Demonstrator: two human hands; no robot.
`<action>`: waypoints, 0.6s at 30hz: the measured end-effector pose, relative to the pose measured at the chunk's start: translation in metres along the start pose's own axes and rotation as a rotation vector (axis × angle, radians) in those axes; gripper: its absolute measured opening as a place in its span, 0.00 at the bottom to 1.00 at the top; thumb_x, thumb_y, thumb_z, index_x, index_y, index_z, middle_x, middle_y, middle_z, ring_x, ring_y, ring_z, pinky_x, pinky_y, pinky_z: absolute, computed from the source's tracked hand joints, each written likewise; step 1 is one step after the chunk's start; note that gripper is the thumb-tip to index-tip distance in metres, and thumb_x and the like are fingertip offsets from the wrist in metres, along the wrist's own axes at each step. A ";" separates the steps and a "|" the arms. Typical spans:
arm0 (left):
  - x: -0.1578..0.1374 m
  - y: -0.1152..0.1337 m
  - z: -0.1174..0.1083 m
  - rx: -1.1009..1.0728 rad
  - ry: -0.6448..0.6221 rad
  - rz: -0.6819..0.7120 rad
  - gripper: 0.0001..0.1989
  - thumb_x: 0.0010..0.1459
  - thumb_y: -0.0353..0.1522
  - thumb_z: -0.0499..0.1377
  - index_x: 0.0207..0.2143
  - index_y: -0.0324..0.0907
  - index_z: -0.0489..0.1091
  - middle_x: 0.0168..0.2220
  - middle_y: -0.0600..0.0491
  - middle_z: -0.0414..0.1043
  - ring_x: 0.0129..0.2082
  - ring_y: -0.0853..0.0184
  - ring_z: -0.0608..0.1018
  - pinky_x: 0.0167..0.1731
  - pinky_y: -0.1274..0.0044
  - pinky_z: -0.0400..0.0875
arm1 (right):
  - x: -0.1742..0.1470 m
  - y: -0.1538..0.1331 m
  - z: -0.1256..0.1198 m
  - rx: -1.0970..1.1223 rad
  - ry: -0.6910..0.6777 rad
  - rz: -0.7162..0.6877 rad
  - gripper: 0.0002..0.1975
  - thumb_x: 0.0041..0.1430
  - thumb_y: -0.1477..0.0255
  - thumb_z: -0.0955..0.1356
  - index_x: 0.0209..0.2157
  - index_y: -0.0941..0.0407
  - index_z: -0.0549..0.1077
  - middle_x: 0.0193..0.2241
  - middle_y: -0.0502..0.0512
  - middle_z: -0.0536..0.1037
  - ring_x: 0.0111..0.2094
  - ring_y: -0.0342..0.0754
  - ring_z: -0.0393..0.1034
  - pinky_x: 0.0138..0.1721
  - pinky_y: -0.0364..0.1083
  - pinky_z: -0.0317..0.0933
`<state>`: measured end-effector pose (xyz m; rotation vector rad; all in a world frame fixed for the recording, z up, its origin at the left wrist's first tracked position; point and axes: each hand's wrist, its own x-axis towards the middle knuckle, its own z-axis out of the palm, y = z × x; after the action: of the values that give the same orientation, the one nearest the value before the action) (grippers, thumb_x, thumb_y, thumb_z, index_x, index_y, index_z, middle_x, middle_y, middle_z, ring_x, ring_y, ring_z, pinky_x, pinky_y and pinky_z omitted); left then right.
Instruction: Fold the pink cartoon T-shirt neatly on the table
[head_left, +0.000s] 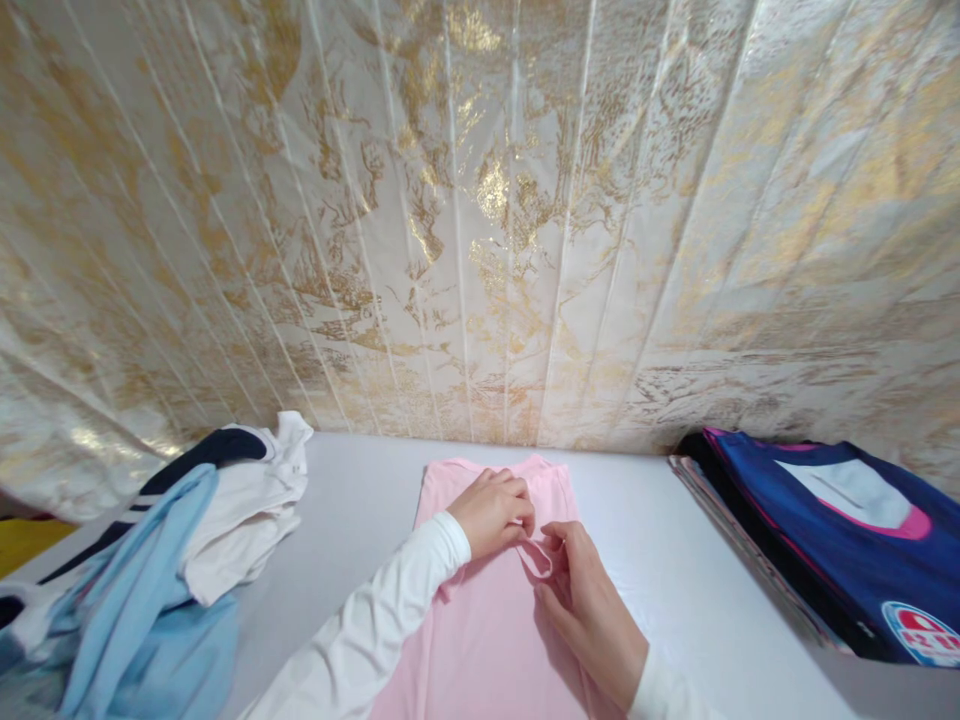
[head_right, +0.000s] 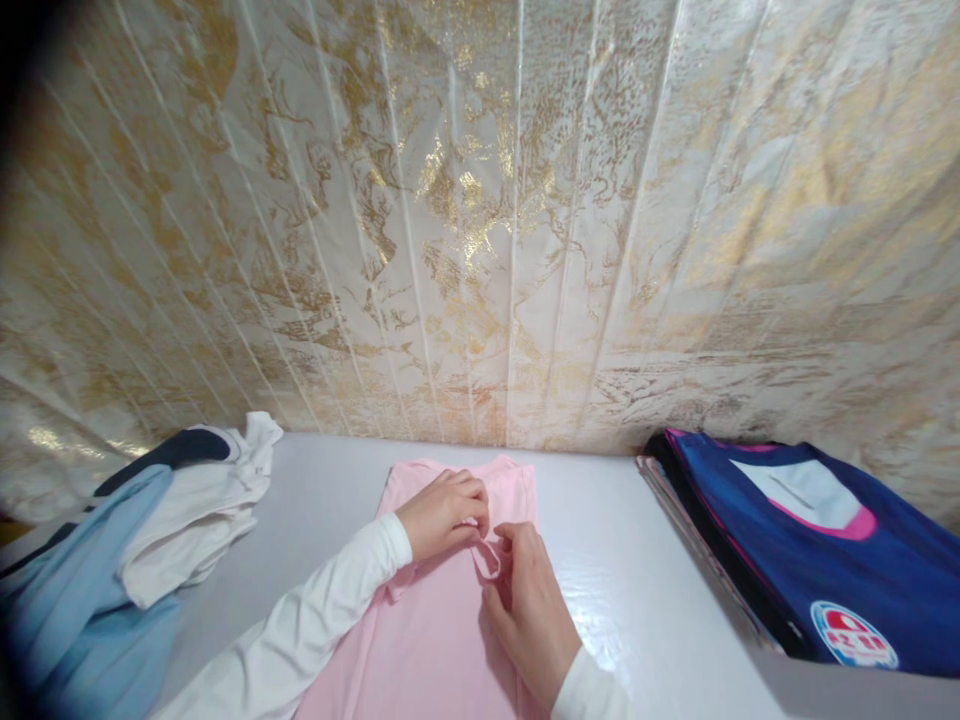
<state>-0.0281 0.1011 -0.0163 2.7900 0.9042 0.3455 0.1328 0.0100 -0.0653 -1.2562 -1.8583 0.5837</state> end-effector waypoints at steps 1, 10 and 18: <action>0.000 0.001 -0.001 0.009 -0.007 -0.007 0.03 0.55 0.29 0.62 0.28 0.45 0.72 0.35 0.56 0.68 0.42 0.64 0.67 0.43 0.74 0.56 | 0.000 0.000 0.000 -0.009 -0.001 -0.001 0.20 0.51 0.82 0.61 0.46 0.54 0.58 0.38 0.54 0.65 0.40 0.49 0.63 0.42 0.50 0.61; -0.004 -0.006 -0.004 0.056 -0.050 -0.143 0.09 0.54 0.21 0.58 0.27 0.43 0.71 0.35 0.55 0.69 0.40 0.66 0.69 0.39 0.77 0.61 | 0.001 -0.005 -0.004 -0.065 -0.072 0.017 0.14 0.50 0.84 0.58 0.36 0.54 0.63 0.33 0.52 0.68 0.36 0.49 0.62 0.37 0.48 0.58; -0.003 -0.009 -0.006 0.091 -0.038 -0.208 0.06 0.54 0.23 0.57 0.32 0.42 0.69 0.36 0.53 0.69 0.40 0.64 0.70 0.40 0.76 0.63 | 0.005 -0.010 -0.008 -0.111 -0.104 0.053 0.16 0.46 0.84 0.59 0.35 0.54 0.65 0.31 0.51 0.69 0.34 0.49 0.62 0.37 0.47 0.56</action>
<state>-0.0376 0.1070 -0.0137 2.7375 1.2160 0.2239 0.1331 0.0101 -0.0519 -1.3739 -1.9719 0.5913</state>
